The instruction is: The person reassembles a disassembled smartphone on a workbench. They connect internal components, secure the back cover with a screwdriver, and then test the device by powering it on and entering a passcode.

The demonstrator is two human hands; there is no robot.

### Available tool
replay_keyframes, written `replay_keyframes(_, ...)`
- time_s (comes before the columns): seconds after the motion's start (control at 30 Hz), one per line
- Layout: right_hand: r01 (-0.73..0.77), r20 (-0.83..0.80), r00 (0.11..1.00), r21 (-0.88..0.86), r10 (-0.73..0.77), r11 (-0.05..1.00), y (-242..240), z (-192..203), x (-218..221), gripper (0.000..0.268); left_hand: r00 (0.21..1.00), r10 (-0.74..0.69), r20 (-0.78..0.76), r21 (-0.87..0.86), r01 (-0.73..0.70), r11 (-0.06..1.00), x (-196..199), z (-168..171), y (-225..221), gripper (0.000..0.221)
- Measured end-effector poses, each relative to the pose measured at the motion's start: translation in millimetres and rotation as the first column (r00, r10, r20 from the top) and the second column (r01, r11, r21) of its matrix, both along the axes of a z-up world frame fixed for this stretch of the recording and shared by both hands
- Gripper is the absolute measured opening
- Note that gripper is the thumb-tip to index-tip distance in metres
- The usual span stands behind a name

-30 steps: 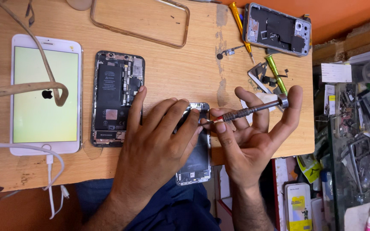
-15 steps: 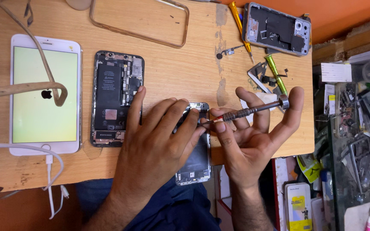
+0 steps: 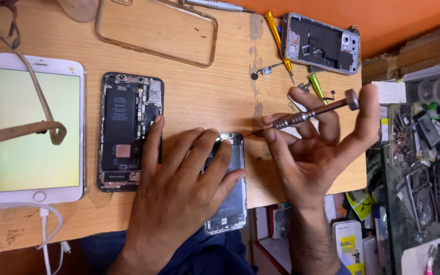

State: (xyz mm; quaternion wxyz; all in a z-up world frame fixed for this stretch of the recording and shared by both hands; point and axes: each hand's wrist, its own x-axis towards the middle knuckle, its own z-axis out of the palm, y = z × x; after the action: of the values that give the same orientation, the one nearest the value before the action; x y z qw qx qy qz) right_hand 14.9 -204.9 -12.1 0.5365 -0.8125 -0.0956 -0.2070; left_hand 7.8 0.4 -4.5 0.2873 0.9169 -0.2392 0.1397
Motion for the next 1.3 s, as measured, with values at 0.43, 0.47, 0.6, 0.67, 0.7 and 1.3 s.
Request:
replay_keyframes(0.43,-0.042,0.0,0.999,-0.083,0.042,0.996,3,-26,-6,0.105,1.0,-0.009,-0.022,-0.049,0.008,0.999,2,-5,2,0.05)
replay_keyframes(0.47,-0.036,-0.009,0.999,-0.088,0.036,0.995,3,-26,-6,0.105,1.0,-0.01,-0.026,-0.049,0.008,0.999,2,-5,2,0.05)
replay_keyframes(0.6,-0.042,-0.002,0.999,-0.111,0.042,0.993,4,-25,-6,0.105,0.999,-0.017,-0.039,-0.054,0.015,0.998,1,-6,2,0.051)
replay_keyframes(0.67,-0.048,0.0,0.999,-0.102,0.049,0.994,4,-25,-6,0.105,0.999,-0.019,-0.043,-0.056,0.016,0.998,1,-6,2,0.052)
replay_keyframes(0.7,-0.049,-0.001,0.999,-0.094,0.05,0.994,4,-26,-5,0.105,0.999,-0.019,-0.044,-0.055,0.017,0.998,1,-7,2,0.052)
replay_keyframes(1.3,-0.066,0.008,0.998,-0.125,0.068,0.99,4,-28,-4,0.104,0.998,-0.051,-0.021,-0.067,0.05,0.997,-1,-10,2,0.05)
